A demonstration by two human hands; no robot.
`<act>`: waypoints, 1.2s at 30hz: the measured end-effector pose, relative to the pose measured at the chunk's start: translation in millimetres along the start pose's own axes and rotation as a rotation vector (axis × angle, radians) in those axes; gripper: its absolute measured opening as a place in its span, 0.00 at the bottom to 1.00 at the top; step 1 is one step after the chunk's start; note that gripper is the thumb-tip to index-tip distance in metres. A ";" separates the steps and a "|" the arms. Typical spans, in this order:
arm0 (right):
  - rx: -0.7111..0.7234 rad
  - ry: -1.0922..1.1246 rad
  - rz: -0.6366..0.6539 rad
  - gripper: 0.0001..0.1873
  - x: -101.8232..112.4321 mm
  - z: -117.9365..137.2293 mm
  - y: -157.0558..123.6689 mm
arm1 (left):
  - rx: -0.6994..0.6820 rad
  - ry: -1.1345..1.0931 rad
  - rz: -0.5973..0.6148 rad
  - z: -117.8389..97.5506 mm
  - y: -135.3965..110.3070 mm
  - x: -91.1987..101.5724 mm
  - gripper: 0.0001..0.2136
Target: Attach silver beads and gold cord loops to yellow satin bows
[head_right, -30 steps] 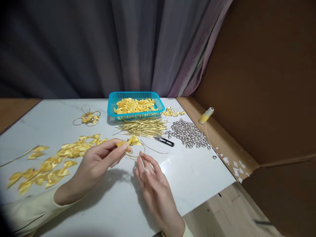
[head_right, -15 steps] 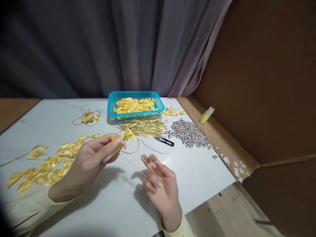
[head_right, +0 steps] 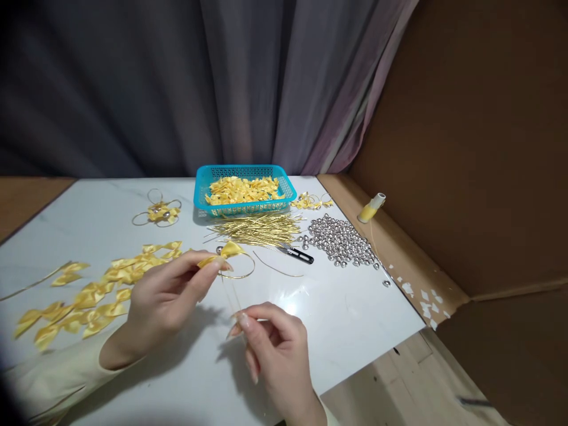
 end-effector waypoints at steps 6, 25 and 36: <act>-0.129 0.045 0.090 0.14 -13.9 -12.2 -1.8 | 0.067 -0.003 0.070 2.2 -2.8 -4.8 0.06; -0.247 0.189 0.178 0.13 -39.4 -23.1 1.7 | 0.350 -0.158 0.182 14.7 -11.6 -17.4 0.09; -0.411 0.407 0.168 0.08 -27.2 -39.6 7.4 | 0.123 -0.132 0.253 2.1 -14.0 -20.4 0.04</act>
Point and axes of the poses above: each hand's wrist, its own y-axis towards the middle knuckle, its own x-axis out of the back of the hand, z = x × y, the point moved 9 cm from there along y, towards the middle knuckle, and after that the axes turned 15 degrees about -z, right-handed, at the moved point
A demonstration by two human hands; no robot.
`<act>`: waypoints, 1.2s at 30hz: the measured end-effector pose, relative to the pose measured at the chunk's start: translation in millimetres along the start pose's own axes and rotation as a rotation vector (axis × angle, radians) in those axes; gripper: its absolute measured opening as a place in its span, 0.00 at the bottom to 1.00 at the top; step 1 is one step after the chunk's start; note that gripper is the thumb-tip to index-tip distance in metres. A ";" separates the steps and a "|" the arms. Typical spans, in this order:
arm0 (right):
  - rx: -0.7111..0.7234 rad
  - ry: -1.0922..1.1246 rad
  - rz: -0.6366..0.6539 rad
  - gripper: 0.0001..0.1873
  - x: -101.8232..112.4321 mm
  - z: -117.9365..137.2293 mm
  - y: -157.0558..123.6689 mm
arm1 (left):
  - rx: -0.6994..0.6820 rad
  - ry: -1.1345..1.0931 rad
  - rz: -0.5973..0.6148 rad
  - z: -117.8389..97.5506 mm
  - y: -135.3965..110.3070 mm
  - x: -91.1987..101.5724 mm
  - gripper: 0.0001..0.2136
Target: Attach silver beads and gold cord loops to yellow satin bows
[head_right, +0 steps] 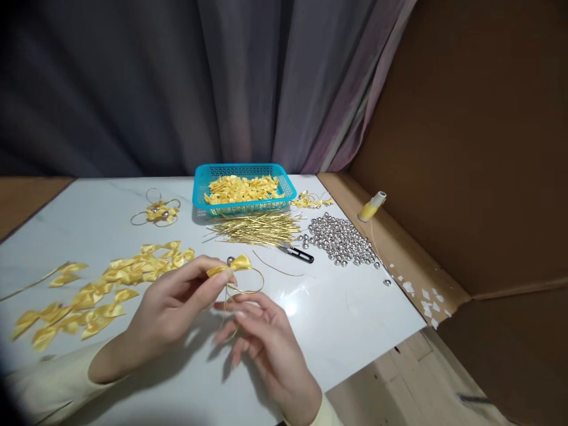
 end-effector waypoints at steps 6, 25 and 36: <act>0.553 -0.334 -0.389 0.09 56.3 89.3 -12.7 | -0.086 0.051 0.069 -3.9 -1.5 -3.2 0.05; 1.290 -1.665 0.670 0.13 -85.3 131.4 -51.5 | -0.147 0.117 0.256 -9.0 2.8 -12.3 0.05; 1.323 -1.647 0.831 0.19 -92.8 123.1 -45.9 | -0.218 0.181 0.296 -7.8 4.5 -14.3 0.06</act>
Point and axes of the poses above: each hand's wrist, its own y-axis towards the middle knuckle, its own x-axis out of the back of the hand, z = x × y, the point moved 9 cm from there along y, towards the middle knuckle, and after that the axes turned 15 degrees about -z, right-handed, at the moved point
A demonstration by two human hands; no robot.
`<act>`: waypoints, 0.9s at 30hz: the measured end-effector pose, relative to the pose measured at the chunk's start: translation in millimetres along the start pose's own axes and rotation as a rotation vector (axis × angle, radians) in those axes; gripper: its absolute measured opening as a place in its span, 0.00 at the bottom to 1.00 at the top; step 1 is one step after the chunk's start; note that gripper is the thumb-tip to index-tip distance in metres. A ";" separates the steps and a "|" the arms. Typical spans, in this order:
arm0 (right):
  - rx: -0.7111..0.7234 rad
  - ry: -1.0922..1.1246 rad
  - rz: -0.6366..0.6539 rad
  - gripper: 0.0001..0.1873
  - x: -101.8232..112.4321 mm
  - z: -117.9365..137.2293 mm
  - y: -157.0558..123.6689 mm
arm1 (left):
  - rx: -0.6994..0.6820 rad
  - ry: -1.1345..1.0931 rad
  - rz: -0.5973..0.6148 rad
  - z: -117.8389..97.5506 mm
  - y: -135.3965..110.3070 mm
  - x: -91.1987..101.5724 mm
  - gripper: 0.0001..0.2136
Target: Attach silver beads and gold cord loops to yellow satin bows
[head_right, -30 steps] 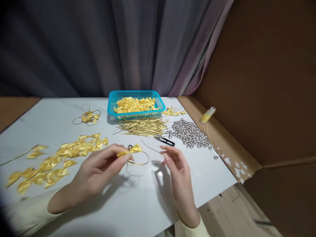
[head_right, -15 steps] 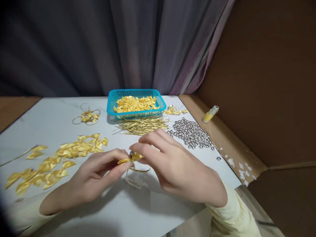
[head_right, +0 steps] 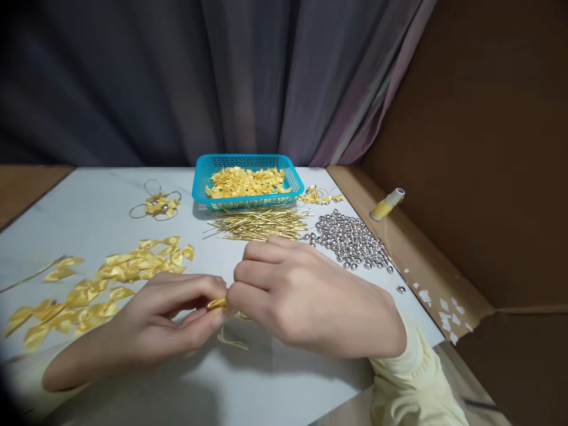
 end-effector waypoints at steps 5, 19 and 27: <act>0.004 0.021 -0.017 0.19 -1.7 -1.6 0.3 | 0.016 -0.011 -0.002 4.8 -0.4 -0.9 0.06; 0.071 -0.012 -0.016 0.19 -3.9 -1.3 1.0 | 0.453 -0.248 0.232 24.2 -1.2 -17.9 0.09; 0.091 -0.020 -0.007 0.18 -6.0 -3.9 -0.2 | 0.690 -0.467 0.270 33.4 -6.3 -25.2 0.08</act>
Point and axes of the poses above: each hand's wrist, its own y-axis towards the middle knuckle, its own x-axis out of the back of the hand, z = x × y, the point moved 9 cm from there along y, towards the middle knuckle, and after that the axes turned 15 degrees about -z, right-handed, at the moved point
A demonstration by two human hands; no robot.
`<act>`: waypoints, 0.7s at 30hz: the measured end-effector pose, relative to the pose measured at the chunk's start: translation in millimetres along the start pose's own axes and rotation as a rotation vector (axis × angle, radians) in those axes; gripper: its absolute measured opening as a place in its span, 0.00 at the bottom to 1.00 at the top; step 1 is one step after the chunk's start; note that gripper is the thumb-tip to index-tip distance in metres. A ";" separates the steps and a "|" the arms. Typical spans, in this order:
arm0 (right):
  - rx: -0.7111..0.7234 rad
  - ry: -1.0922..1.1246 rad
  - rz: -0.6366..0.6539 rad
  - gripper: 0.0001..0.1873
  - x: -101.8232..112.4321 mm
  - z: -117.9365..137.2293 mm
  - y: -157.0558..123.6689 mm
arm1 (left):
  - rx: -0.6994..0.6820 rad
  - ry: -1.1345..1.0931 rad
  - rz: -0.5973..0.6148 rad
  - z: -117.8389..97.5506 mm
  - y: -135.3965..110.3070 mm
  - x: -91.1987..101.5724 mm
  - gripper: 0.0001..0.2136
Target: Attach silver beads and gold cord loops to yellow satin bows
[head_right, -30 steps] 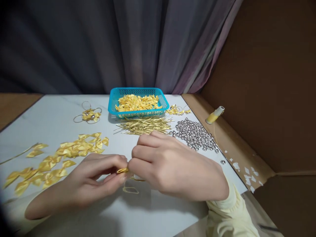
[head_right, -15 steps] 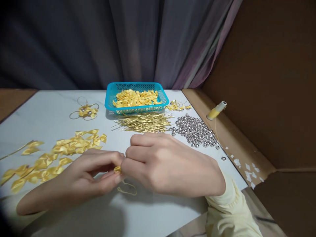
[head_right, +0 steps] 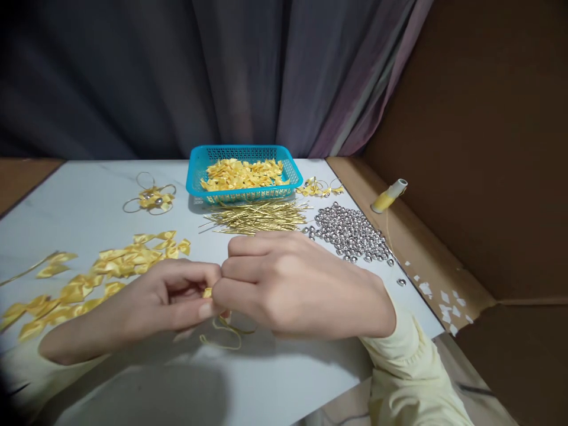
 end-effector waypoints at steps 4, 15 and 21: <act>0.013 -0.012 -0.002 0.17 -0.2 -0.8 1.5 | 0.104 -0.154 0.067 5.8 1.7 -4.7 0.08; -0.050 -0.023 0.060 0.19 -3.5 -8.1 -2.1 | 0.377 -0.520 0.096 33.2 3.1 -8.5 0.07; -0.073 -0.062 0.103 0.18 -8.7 -8.9 -3.3 | 0.428 -0.464 0.002 35.1 3.9 -4.2 0.07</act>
Point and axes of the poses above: each hand's wrist, its own y-axis towards the middle knuckle, its own x-axis out of the back of the hand, z = x × y, the point moved 9 cm from there along y, towards the middle knuckle, and after that the axes turned 15 degrees about -z, right-handed, at the moved point
